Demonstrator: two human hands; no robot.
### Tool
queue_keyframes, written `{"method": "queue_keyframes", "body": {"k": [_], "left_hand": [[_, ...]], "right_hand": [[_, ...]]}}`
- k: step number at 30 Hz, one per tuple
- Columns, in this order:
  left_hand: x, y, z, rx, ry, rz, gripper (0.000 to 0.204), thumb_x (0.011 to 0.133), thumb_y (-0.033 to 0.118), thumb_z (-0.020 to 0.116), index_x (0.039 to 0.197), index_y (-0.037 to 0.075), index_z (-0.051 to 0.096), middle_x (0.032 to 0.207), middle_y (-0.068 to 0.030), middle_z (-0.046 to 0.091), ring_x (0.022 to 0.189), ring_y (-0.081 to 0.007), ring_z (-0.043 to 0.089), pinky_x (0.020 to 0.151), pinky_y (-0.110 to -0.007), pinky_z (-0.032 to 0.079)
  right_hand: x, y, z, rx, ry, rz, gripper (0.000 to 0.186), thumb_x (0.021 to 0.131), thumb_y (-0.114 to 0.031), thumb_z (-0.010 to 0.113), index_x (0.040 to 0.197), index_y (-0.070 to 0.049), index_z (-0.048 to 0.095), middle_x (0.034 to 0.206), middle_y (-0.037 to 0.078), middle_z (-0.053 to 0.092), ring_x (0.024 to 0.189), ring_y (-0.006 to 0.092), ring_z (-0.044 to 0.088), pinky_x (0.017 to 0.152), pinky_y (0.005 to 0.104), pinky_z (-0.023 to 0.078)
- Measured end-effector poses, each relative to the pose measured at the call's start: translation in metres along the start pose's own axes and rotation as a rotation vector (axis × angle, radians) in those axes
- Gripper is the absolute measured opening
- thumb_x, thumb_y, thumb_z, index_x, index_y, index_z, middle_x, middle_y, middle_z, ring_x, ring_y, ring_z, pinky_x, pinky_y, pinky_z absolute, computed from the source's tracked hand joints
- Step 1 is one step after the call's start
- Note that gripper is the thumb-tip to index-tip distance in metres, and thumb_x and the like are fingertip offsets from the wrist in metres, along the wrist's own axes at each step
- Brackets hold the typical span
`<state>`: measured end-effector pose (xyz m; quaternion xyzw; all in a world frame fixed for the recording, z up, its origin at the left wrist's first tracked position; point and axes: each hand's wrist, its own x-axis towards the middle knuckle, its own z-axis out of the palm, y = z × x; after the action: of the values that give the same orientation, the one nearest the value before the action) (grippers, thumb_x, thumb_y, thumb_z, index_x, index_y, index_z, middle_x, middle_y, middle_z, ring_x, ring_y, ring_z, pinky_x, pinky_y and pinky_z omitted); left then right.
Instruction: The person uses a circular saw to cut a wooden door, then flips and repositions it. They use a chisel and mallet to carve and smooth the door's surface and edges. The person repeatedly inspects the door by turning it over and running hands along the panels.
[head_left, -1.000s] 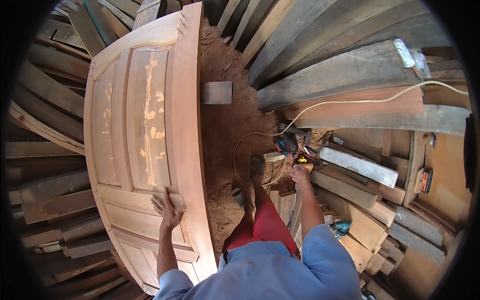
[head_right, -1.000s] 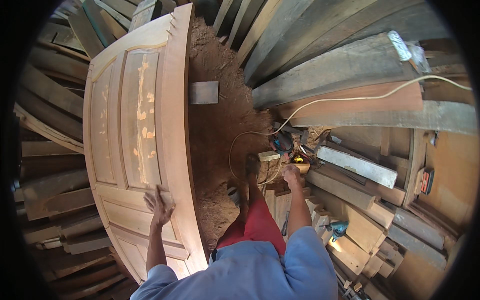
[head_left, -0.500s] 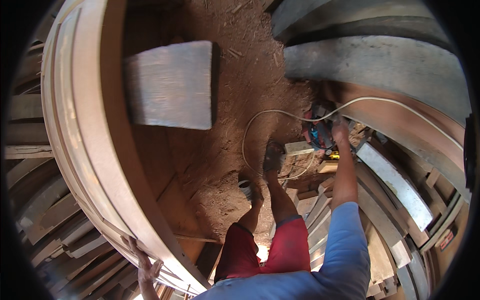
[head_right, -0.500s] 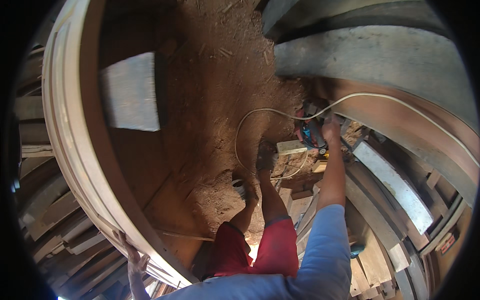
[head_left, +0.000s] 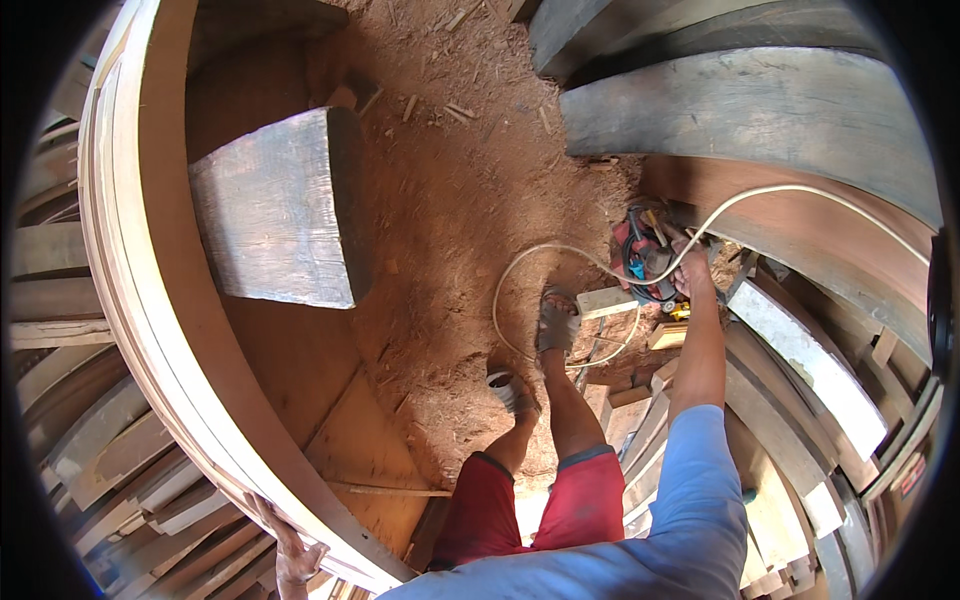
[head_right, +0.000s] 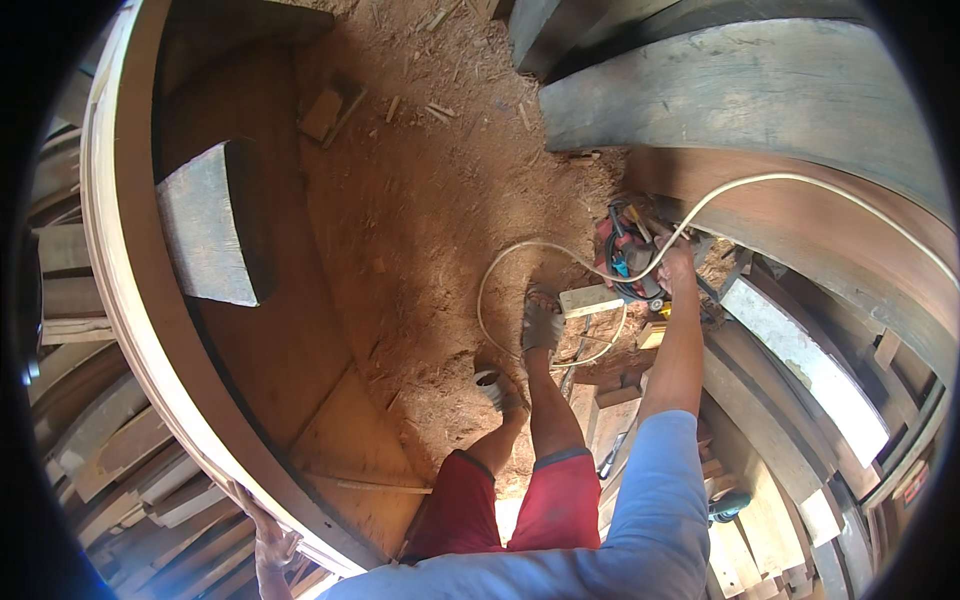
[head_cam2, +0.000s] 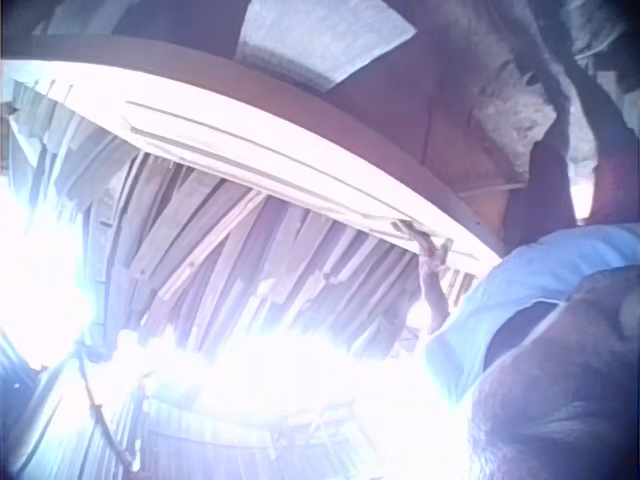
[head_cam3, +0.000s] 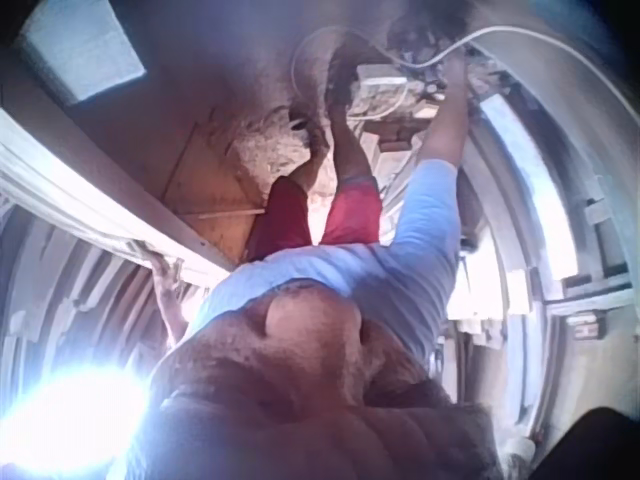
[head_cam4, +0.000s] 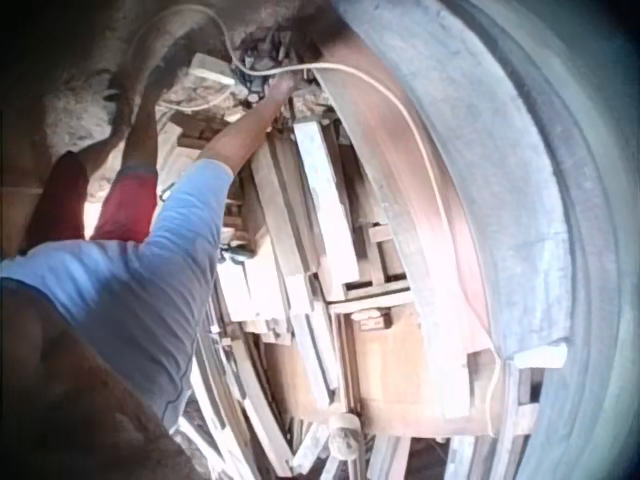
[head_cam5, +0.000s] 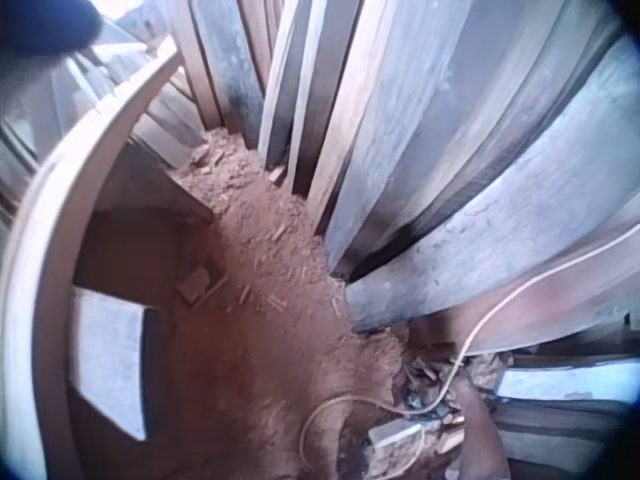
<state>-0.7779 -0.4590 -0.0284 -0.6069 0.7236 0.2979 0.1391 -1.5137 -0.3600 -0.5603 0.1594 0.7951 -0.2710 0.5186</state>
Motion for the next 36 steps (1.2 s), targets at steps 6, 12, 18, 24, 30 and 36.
{"method": "queue_keyframes", "body": {"k": [6,12,18,24,30,36], "left_hand": [[-0.009,-0.001,0.005,-0.012,-0.01,-0.02,0.125,0.081,0.065,0.071,0.162,0.019,-0.013,0.168,-0.0199,-0.011,0.149,-0.0454,-0.027,0.118,-0.064,-0.014],[0.001,-0.001,-0.001,-0.013,-0.044,-0.015,0.13,0.078,0.064,0.073,0.161,0.016,-0.015,0.167,-0.0217,-0.015,0.149,-0.0449,-0.029,0.118,-0.064,-0.014],[-0.004,-0.001,0.0,-0.02,-0.053,-0.039,0.135,0.076,0.063,0.076,0.161,0.013,-0.016,0.166,-0.0236,-0.019,0.148,-0.0445,-0.031,0.119,-0.063,-0.014],[0.007,-0.005,-0.002,-0.035,-0.067,-0.019,0.139,0.074,0.063,0.079,0.16,0.01,-0.017,0.165,-0.0254,-0.022,0.147,-0.044,-0.034,0.119,-0.062,-0.015],[-0.013,-0.003,0.005,-0.09,-0.051,-0.062,0.144,0.071,0.062,0.081,0.16,0.007,-0.018,0.164,-0.0273,-0.026,0.146,-0.0435,-0.036,0.119,-0.062,-0.015],[0.0,0.018,0.0,-0.021,-0.133,-0.108,0.143,0.074,0.061,0.081,0.159,0.005,-0.019,0.161,-0.0323,-0.028,0.145,-0.0471,-0.036,0.117,-0.063,-0.017]], "right_hand": [[-0.054,-0.029,0.031,-0.164,0.001,-0.056,0.101,0.085,-0.048,0.082,0.159,-0.016,0.021,0.081,0.005,0.062,0.055,0.0129,0.055,0.047,0.03,0.044],[0.016,-0.009,0.058,-0.383,0.281,-0.53,0.133,0.072,-0.058,0.087,0.161,0.003,0.009,0.149,0.034,0.044,0.131,0.0415,0.055,0.109,0.047,0.045],[0.008,-0.031,0.069,-0.234,0.03,-0.225,0.068,0.084,-0.047,0.077,0.133,-0.002,0.061,0.11,0.018,0.065,0.097,0.0275,0.061,0.087,0.0422,0.047],[0.028,0.047,-0.019,0.429,-0.107,-0.114,0.027,0.095,-0.027,0.062,0.114,-0.008,0.067,0.083,0.006,0.063,0.064,0.0186,0.055,0.055,0.0376,0.048],[-0.063,0.066,-0.054,0.242,0.21,-0.22,0.023,0.097,-0.024,0.06,0.114,-0.008,0.065,0.079,0.007,0.059,0.049,0.0167,0.052,0.04,0.0313,0.041],[-0.214,0.087,-0.061,0.415,0.029,-0.242,0.023,0.105,-0.038,0.057,0.105,-0.015,0.056,0.068,0.002,0.058,0.054,0.0167,0.059,0.044,0.03,0.05]]}}
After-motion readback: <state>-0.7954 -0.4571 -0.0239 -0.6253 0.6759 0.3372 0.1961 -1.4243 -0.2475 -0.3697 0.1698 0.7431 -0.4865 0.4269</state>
